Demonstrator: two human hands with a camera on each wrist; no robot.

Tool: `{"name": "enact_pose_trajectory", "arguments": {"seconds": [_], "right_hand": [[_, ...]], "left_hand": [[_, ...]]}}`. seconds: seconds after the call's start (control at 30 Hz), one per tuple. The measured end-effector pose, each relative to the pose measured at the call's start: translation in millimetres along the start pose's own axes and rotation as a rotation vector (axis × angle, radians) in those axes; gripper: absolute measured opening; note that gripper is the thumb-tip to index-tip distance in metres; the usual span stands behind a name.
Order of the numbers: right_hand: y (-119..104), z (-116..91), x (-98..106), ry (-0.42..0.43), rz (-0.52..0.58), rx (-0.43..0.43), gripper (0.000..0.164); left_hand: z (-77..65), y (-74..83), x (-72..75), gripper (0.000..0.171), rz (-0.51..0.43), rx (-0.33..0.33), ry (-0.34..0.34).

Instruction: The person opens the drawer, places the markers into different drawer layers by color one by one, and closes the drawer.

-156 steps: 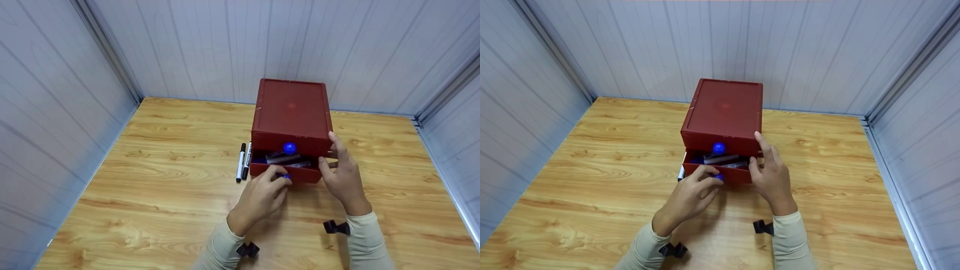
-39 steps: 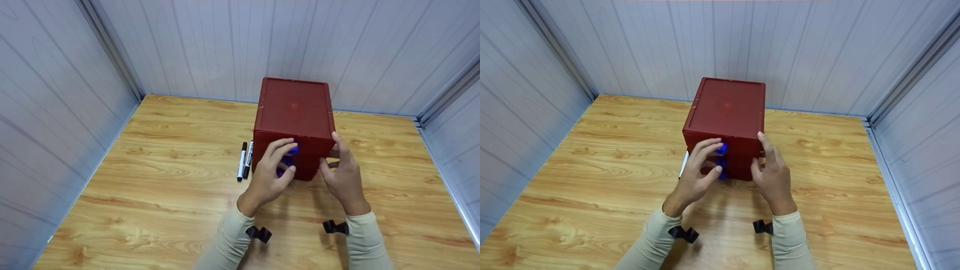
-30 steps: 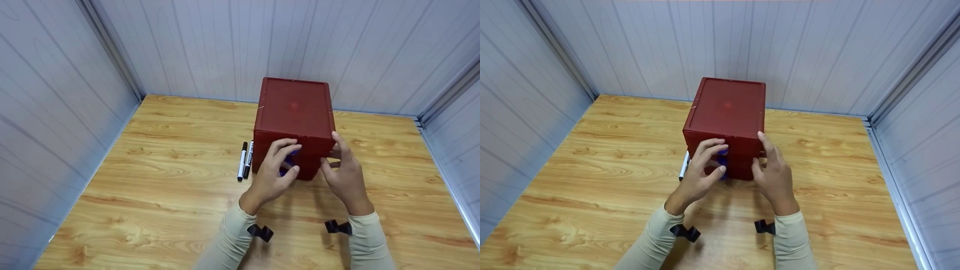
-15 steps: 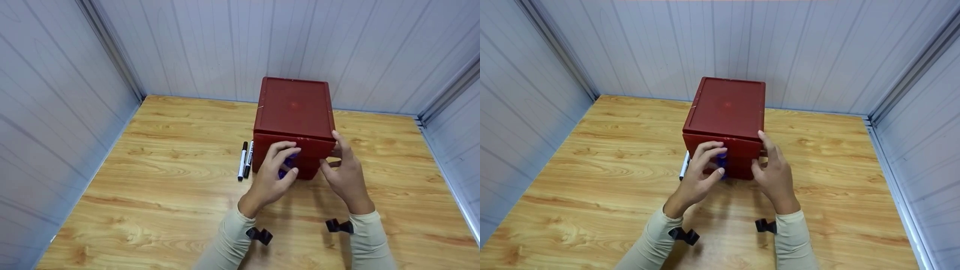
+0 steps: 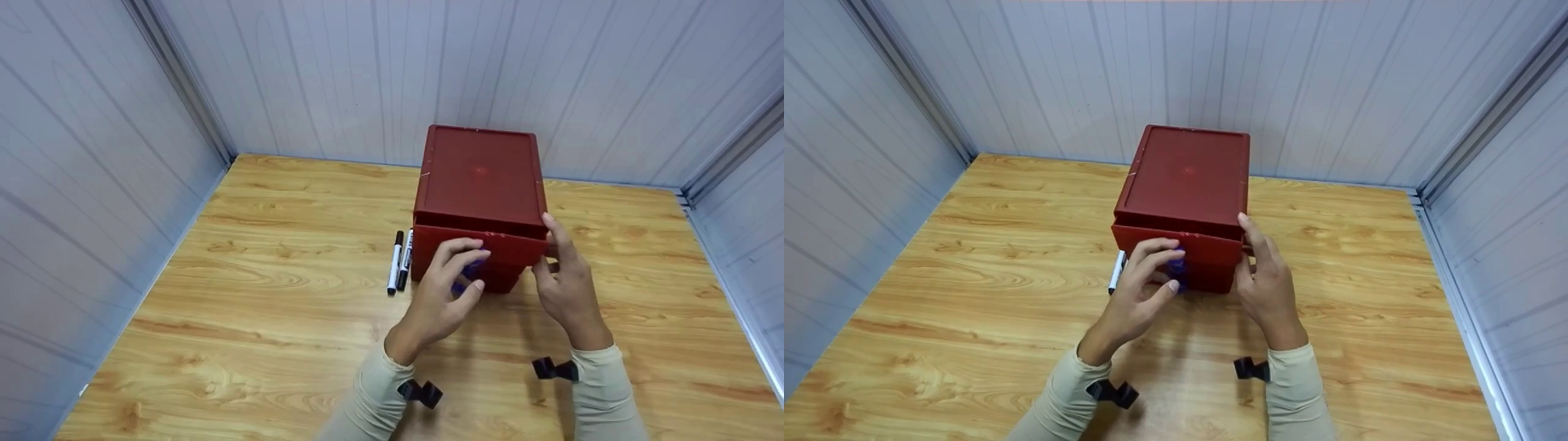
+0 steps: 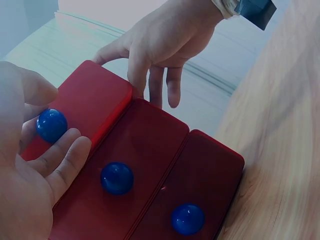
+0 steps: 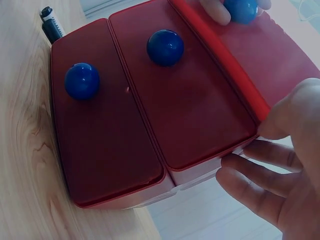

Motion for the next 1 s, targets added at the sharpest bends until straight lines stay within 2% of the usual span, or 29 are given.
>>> {"name": "enact_pose_trajectory", "arguments": {"seconds": [0.2,0.4,0.73,0.83,1.0], "right_hand": [[5.4,-1.4,-1.0,0.026,0.037,-0.033,0.057],[5.1,-0.7,-0.1,0.023,0.022,-0.029,0.056],[3.3,0.4,0.5,0.003,0.031,-0.034,0.056],[4.4,-0.4,0.5,-0.011,0.031,-0.047,0.057],[2.7,-1.1,0.7,-0.024,0.025,-0.057,0.060]], "left_hand": [[-3.4,1.6,-0.4,0.040,0.011,-0.006,-0.001],[-5.9,5.1,-0.2,0.037,0.023,-0.006,0.002],[-15.5,15.0,3.1,0.029,0.062,-0.050,0.026],[-18.8,16.0,3.5,0.029,0.069,-0.085,0.037],[-24.0,14.2,3.9,0.026,0.066,-0.189,0.099]]}}
Point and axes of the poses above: each hand's wrist, its own z-axis towards the middle knuckle, its own x-axis out of the back of the hand, y = z × x, the point moved 4 cm from there along z, towards the middle knuckle, and after that the axes turned 14 degrees about x, right-handed, at the moved point
